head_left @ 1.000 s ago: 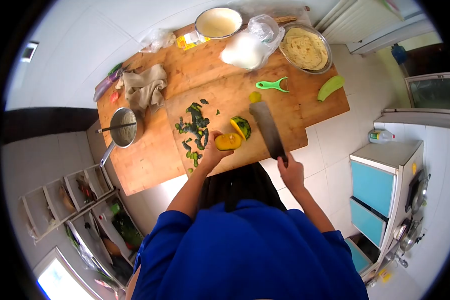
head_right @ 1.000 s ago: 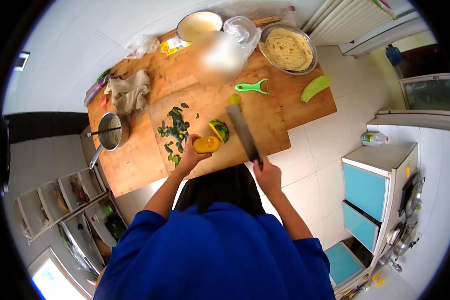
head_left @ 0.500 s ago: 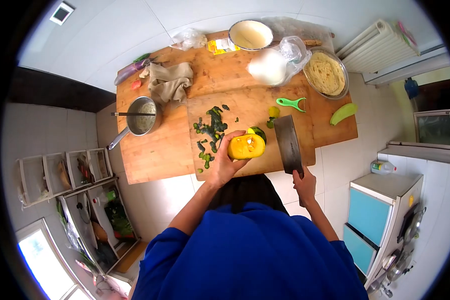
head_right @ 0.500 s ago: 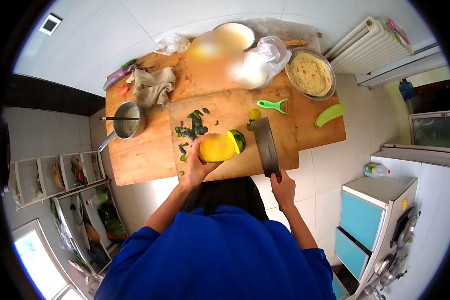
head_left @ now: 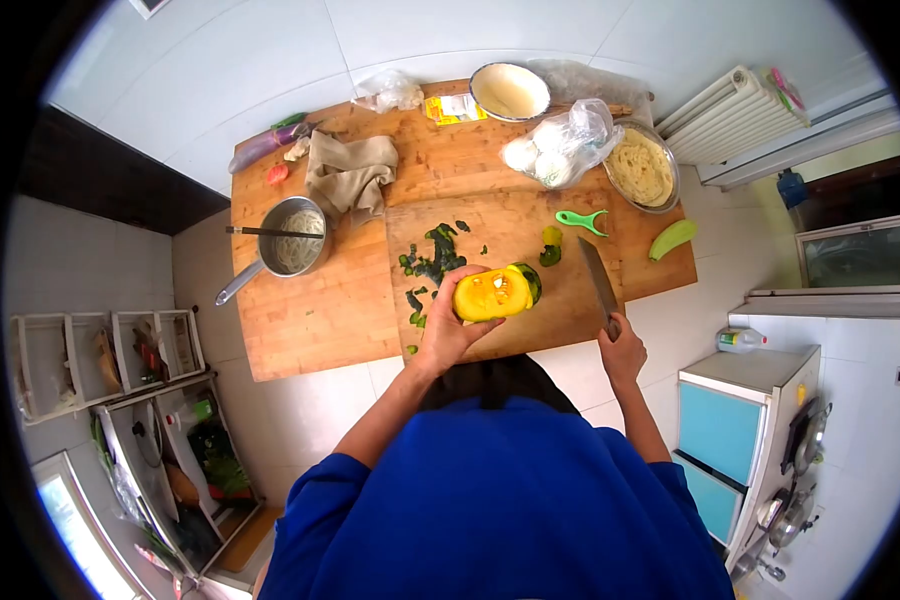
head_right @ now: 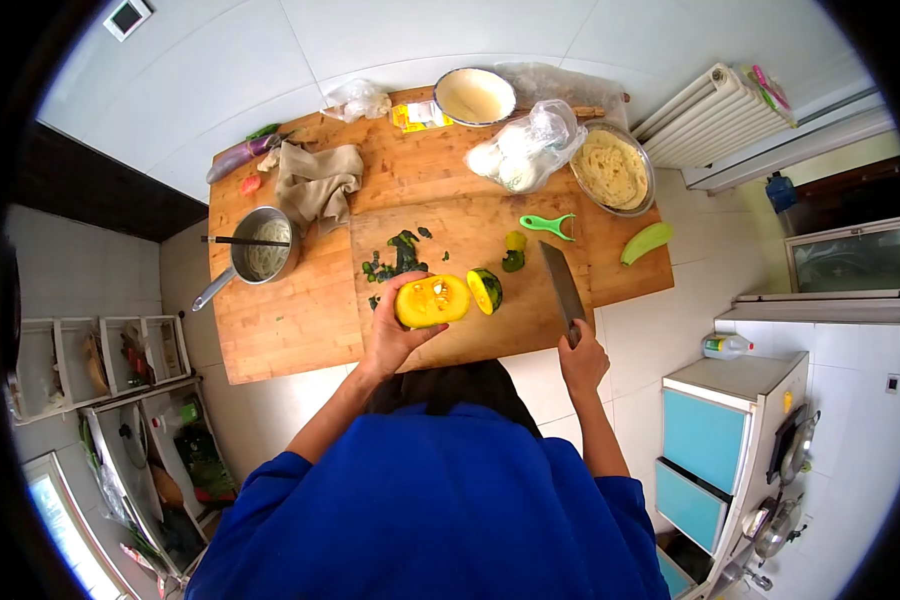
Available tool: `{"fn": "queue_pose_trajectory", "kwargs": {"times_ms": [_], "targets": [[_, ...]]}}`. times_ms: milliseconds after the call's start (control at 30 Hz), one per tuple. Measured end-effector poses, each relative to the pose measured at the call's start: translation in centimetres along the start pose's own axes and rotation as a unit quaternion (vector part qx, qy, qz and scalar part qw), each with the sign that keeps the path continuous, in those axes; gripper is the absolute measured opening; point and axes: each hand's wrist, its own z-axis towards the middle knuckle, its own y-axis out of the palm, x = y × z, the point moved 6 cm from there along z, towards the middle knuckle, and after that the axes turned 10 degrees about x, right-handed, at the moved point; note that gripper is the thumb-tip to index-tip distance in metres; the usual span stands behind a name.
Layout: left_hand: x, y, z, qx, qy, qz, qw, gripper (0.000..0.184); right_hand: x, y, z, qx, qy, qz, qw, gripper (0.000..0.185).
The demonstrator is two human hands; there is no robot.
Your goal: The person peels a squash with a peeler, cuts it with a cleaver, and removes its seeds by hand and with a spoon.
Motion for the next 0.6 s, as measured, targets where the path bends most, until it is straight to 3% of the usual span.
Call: {"fn": "queue_pose_trajectory", "kwargs": {"times_ms": [233, 367, 600], "targets": [[0.6, -1.3, 0.0, 0.010, -0.038, -0.101, 0.994, 0.062, 0.9, 3.3, -1.1, 0.004, -0.008, -0.084, 0.996, 0.046], [0.0, -2.0, -0.1, 0.013, -0.023, -0.055, 0.998, 0.063, 1.0, 7.4, -2.6, -0.019, 0.021, -0.076, 0.997, 0.058], [1.8, -2.9, -1.1, 0.016, -0.049, -0.034, 0.998, 0.063, -2.4, 10.7, -0.5, -0.075, 0.016, -0.057, 0.995, 0.061]]}}
